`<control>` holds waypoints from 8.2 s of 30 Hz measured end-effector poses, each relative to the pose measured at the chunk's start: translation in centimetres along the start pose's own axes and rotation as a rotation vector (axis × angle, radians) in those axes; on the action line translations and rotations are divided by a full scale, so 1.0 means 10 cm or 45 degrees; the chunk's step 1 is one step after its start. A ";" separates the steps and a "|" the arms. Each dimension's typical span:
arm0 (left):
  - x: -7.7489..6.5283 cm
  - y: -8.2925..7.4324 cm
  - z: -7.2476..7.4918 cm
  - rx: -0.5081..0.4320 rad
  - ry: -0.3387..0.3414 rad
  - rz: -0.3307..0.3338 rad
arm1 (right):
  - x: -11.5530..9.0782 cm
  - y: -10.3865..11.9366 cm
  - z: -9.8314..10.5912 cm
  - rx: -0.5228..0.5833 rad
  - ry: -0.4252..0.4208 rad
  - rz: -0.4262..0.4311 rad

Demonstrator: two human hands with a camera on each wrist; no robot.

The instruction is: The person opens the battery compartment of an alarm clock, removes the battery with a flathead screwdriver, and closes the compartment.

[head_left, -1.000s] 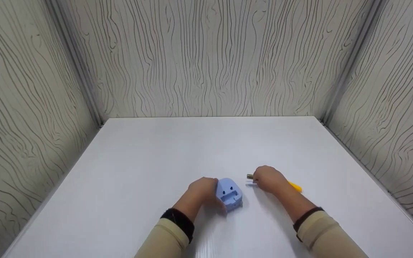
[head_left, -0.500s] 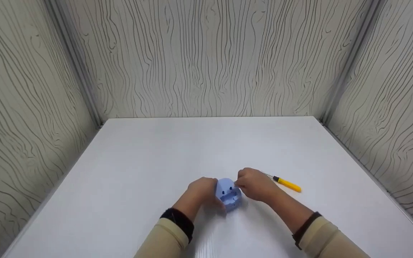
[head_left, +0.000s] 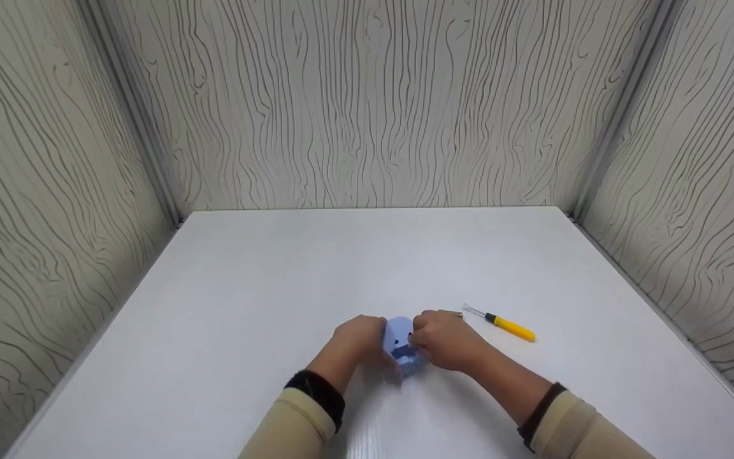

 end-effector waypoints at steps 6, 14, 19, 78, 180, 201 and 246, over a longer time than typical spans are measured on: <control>0.01 0.00 0.00 -0.004 -0.008 -0.016 | -0.01 0.06 -0.02 -0.041 0.017 0.030; 0.03 0.00 0.00 0.023 -0.029 -0.041 | -0.02 0.14 -0.03 -0.128 0.006 0.087; 0.04 0.00 0.00 0.027 -0.025 -0.024 | -0.04 0.17 -0.04 -0.206 -0.017 0.109; 0.05 -0.02 0.00 0.048 -0.009 -0.026 | -0.09 0.28 -0.05 -0.448 -0.096 0.241; 0.04 -0.05 0.03 -0.125 -0.042 -0.153 | -0.18 0.01 -0.21 -0.206 0.054 -0.004; -0.12 0.04 0.23 -0.430 -0.003 -0.246 | -0.09 -0.23 0.23 0.051 -0.080 -0.039; 0.21 0.38 0.27 -0.664 -0.208 0.031 | 0.39 -0.60 -0.33 0.761 0.097 -0.939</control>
Point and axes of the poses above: each hand's wrist, its own x-axis towards the middle knuckle, its own z-axis out of the back of the hand, y = z × x, the point moved 6 cm from there along x, towards the middle knuckle, and after that the axes turned 4 degrees about -x, right-handed, at the moved point
